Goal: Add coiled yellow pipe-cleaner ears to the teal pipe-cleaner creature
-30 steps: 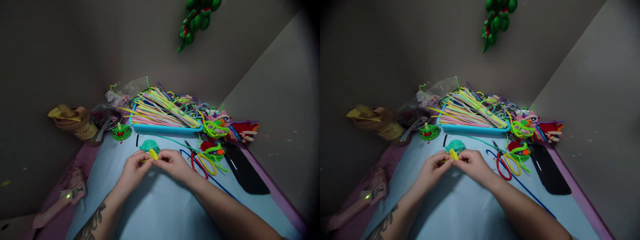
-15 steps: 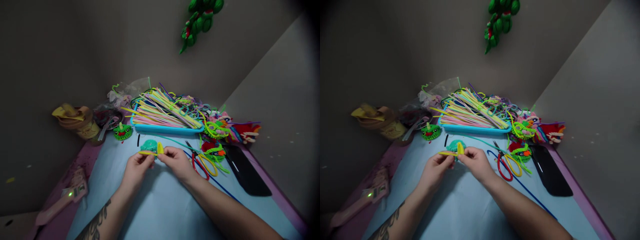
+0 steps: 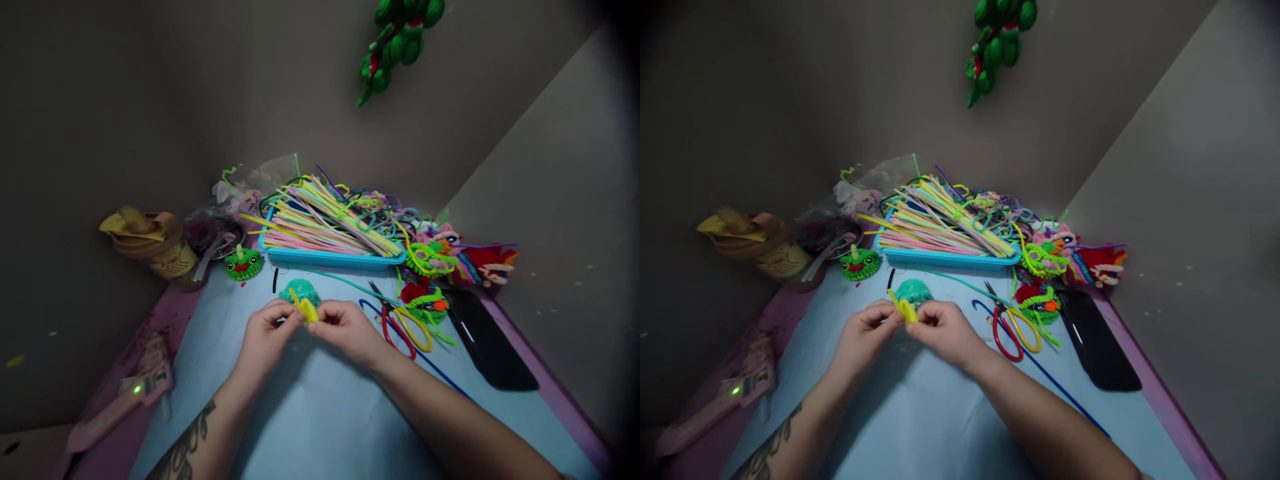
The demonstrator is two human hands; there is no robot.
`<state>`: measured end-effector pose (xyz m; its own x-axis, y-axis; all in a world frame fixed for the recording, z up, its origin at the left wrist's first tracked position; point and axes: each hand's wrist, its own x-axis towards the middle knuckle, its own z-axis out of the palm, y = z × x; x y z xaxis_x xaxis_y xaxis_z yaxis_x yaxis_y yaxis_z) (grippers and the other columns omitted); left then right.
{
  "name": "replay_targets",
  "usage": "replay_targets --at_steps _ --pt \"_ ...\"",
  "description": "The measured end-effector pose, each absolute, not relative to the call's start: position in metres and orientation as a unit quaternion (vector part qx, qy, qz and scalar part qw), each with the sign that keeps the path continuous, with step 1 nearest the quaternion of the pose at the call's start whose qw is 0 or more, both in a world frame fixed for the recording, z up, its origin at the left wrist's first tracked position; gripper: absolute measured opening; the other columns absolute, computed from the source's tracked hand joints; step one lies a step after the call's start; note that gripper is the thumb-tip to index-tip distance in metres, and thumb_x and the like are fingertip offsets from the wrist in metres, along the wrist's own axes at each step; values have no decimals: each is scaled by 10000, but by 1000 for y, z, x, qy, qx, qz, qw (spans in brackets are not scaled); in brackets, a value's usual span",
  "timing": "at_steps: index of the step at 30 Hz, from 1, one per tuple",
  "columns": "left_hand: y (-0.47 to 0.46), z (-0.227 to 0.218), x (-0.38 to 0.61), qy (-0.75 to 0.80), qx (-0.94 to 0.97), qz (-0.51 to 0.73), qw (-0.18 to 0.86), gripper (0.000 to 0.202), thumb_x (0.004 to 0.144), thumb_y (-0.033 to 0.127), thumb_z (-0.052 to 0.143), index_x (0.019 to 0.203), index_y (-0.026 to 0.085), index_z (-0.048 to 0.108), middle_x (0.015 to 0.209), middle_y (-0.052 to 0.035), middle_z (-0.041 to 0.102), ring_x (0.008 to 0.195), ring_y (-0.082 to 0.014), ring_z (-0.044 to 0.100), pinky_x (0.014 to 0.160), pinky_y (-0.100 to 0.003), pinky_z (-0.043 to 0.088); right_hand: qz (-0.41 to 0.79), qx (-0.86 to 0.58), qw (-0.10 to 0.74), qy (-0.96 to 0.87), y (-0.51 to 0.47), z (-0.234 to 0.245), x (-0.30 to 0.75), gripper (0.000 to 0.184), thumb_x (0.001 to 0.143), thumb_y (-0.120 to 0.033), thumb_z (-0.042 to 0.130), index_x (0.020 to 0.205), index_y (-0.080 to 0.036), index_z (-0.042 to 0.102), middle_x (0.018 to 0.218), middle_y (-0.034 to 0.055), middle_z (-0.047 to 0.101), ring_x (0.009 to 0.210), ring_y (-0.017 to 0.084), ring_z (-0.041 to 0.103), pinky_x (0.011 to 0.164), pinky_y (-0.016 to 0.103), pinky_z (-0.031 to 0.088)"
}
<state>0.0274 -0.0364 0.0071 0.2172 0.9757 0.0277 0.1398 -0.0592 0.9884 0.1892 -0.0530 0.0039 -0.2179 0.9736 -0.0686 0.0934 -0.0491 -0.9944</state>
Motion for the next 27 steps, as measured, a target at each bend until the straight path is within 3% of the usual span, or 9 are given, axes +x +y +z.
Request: replay_targets --at_steps 13,21,24,27 --pt "-39 16 30 495 541 401 549 185 688 320 668 653 147 722 568 -5 597 525 -104 464 524 -221 371 561 -472 370 -571 -52 1 191 289 706 -267 604 539 -176 387 519 -68 314 507 69 277 468 213 204" --pt "-39 11 32 495 516 411 566 182 680 316 669 628 143 690 609 -8 630 588 -120 519 585 -226 401 591 -454 335 -576 -54 -2 187 279 713 -262 593 546 -171 388 533 -69 309 509 63 269 469 210 208" --pt "-38 11 31 496 517 408 566 181 693 300 648 605 142 658 584 5 600 581 -110 500 583 -219 389 600 -436 315 -592 -54 1 188 259 714 -282 623 580 -161 437 552 -67 337 520 65 304 477 202 239" --pt "-38 13 29 491 520 394 578 196 691 301 645 581 140 632 558 14 568 551 -98 469 557 -214 362 589 -423 306 -617 -50 8 198 221 710 -333 669 687 -145 556 599 -45 456 555 81 393 509 203 316"
